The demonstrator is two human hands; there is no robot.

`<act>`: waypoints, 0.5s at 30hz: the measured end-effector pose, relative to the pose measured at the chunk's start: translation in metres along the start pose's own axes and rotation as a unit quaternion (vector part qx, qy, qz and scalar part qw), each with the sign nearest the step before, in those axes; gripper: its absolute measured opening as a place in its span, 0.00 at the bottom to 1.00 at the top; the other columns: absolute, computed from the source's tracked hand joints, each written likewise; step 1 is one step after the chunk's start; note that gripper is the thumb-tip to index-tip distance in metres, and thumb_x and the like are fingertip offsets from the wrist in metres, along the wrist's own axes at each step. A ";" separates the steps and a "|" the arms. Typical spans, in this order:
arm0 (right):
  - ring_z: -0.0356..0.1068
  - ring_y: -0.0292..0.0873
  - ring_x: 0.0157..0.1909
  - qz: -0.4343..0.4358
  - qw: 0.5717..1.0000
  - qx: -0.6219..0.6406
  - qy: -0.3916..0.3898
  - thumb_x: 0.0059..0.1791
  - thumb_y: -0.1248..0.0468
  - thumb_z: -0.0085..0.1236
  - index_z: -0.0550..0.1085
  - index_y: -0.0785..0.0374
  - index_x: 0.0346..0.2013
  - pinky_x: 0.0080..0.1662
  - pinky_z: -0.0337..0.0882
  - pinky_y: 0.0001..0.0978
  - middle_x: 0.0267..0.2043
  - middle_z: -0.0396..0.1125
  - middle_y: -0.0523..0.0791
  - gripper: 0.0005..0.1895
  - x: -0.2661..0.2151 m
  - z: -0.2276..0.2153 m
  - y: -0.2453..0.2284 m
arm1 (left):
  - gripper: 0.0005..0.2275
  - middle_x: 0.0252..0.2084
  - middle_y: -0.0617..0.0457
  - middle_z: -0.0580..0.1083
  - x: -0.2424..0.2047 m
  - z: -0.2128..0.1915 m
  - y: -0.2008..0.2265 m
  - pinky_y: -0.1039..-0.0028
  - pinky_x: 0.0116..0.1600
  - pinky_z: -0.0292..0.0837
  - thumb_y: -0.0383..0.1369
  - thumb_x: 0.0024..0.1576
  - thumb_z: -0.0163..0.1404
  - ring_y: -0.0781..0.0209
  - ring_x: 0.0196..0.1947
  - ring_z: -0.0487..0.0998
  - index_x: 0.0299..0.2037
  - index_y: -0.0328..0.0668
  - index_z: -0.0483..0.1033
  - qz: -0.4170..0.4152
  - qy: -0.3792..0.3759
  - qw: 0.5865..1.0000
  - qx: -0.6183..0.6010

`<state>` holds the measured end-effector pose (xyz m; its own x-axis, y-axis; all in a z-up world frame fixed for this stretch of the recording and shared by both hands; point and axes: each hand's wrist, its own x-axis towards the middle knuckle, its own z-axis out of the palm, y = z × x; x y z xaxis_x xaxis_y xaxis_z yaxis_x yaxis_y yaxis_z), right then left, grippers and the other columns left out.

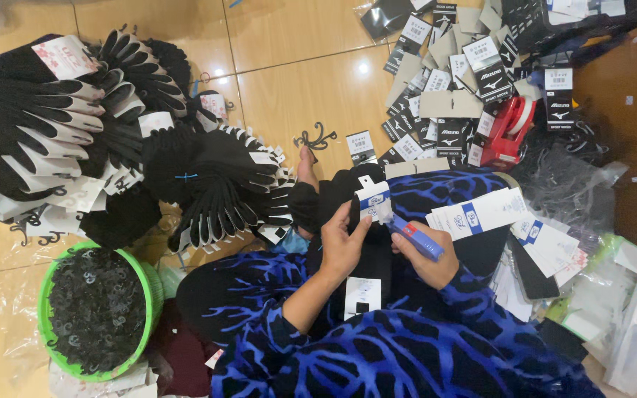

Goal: The person sits on the floor and uses a handheld stapler to attach white paper tags to pairs of black gloves. They pick up a glove pair, align the tag, and staple it in place, then place the tagged gloves into a growing pile.

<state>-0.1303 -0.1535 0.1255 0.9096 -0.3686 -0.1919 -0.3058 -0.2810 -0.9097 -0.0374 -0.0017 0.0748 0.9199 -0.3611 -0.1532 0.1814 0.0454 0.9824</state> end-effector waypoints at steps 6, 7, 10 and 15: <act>0.70 0.44 0.20 -0.004 0.999 -0.049 0.008 0.49 0.58 0.64 0.75 0.59 0.22 0.30 0.68 0.30 0.16 0.69 0.49 0.13 -0.003 0.009 0.019 | 0.14 0.45 0.43 0.81 -0.012 0.003 0.015 0.65 0.57 0.73 0.18 0.56 0.55 0.60 0.53 0.77 0.52 0.34 0.78 0.013 -0.036 0.999 0.000; 0.70 0.44 0.20 -0.004 0.999 -0.048 0.007 0.49 0.58 0.64 0.75 0.59 0.22 0.30 0.68 0.30 0.16 0.69 0.49 0.13 -0.003 0.010 0.021 | 0.14 0.45 0.43 0.81 -0.012 0.001 0.009 0.65 0.57 0.73 0.18 0.56 0.55 0.60 0.53 0.77 0.52 0.34 0.78 0.013 -0.035 0.999 0.000; 0.66 0.41 0.17 0.010 0.999 -0.032 0.004 0.49 0.58 0.63 0.73 0.57 0.20 0.28 0.66 0.28 0.12 0.67 0.45 0.14 -0.001 0.012 0.026 | 0.15 0.46 0.44 0.81 -0.013 -0.004 -0.001 0.64 0.56 0.73 0.19 0.56 0.56 0.58 0.53 0.78 0.53 0.35 0.78 0.032 -0.046 0.998 0.024; 0.65 0.39 0.13 0.086 0.995 0.049 0.012 0.50 0.62 0.60 0.70 0.59 0.15 0.24 0.65 0.27 0.09 0.65 0.43 0.19 -0.004 0.013 0.023 | 0.16 0.47 0.39 0.80 -0.015 -0.012 0.000 0.58 0.54 0.75 0.24 0.58 0.55 0.44 0.53 0.80 0.57 0.35 0.73 0.054 -0.094 0.990 0.095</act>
<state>-0.1374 -0.1473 0.1002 0.8391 -0.4249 -0.3397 -0.4262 -0.1253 -0.8959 -0.0469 0.0143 0.0753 0.8462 -0.5312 -0.0411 0.0001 -0.0769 0.9970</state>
